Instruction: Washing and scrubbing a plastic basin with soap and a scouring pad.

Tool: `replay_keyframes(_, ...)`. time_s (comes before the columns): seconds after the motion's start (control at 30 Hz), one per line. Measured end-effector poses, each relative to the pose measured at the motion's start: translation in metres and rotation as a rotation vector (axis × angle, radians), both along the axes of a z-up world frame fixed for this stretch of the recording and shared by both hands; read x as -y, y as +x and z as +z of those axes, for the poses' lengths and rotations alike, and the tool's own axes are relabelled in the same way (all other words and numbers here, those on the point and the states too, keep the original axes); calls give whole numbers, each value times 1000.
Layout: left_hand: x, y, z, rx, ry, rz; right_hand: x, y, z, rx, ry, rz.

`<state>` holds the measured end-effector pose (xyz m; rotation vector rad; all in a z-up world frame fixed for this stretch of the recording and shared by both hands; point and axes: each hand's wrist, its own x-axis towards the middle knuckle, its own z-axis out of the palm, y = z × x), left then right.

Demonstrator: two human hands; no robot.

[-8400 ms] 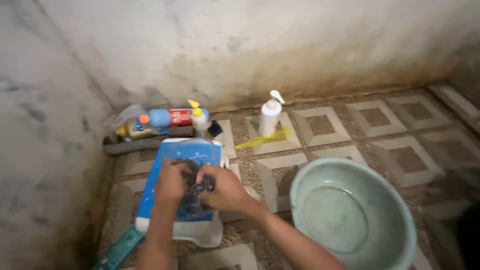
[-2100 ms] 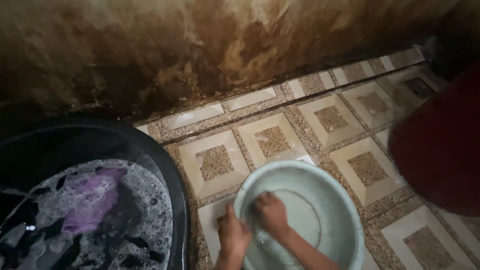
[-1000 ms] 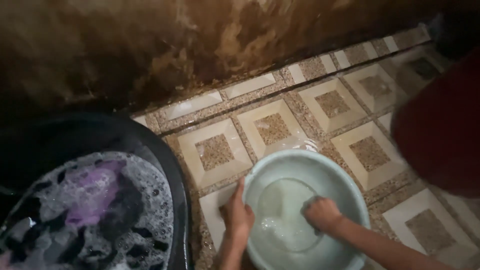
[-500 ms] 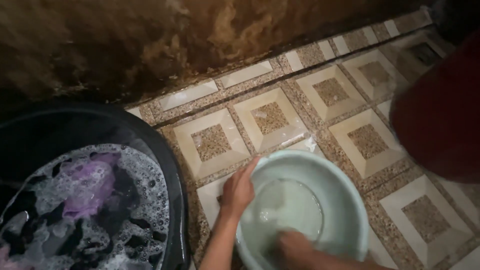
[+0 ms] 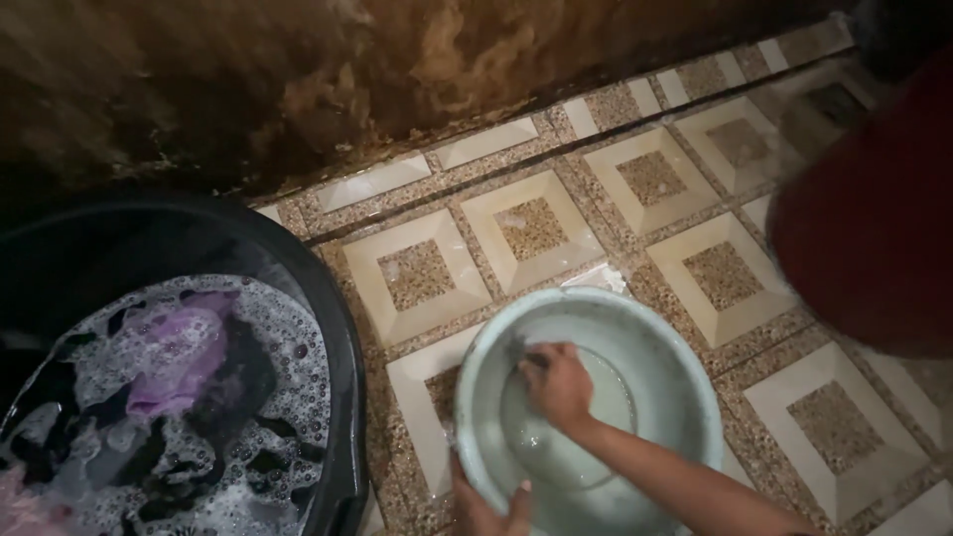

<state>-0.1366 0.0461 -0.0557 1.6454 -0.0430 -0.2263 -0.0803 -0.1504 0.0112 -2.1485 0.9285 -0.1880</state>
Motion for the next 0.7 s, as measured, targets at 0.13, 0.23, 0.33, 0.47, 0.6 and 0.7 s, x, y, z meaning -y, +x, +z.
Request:
replay_keyframes(0.13,23,45,30,-217,470,67,-7,-12,-24,213,-537,627)
replay_keyframes(0.23,25,103,64,106,429,-32,-2,-79,-54,269,-515,1087)
replay_keyframes(0.33,34,138,92,200,551,-243,10,-108,-39,383,-395,1343)
replay_keyframes(0.47,45,148,76,230,704,-427,2,-72,-88,313,-770,1358)
replay_keyframes(0.6,45,154,78,304,592,-378,21,4,-78,396,-453,1073)
replay_keyframes(0.7,45,156,97,190,650,-467,13,-23,-98,298,-467,943)
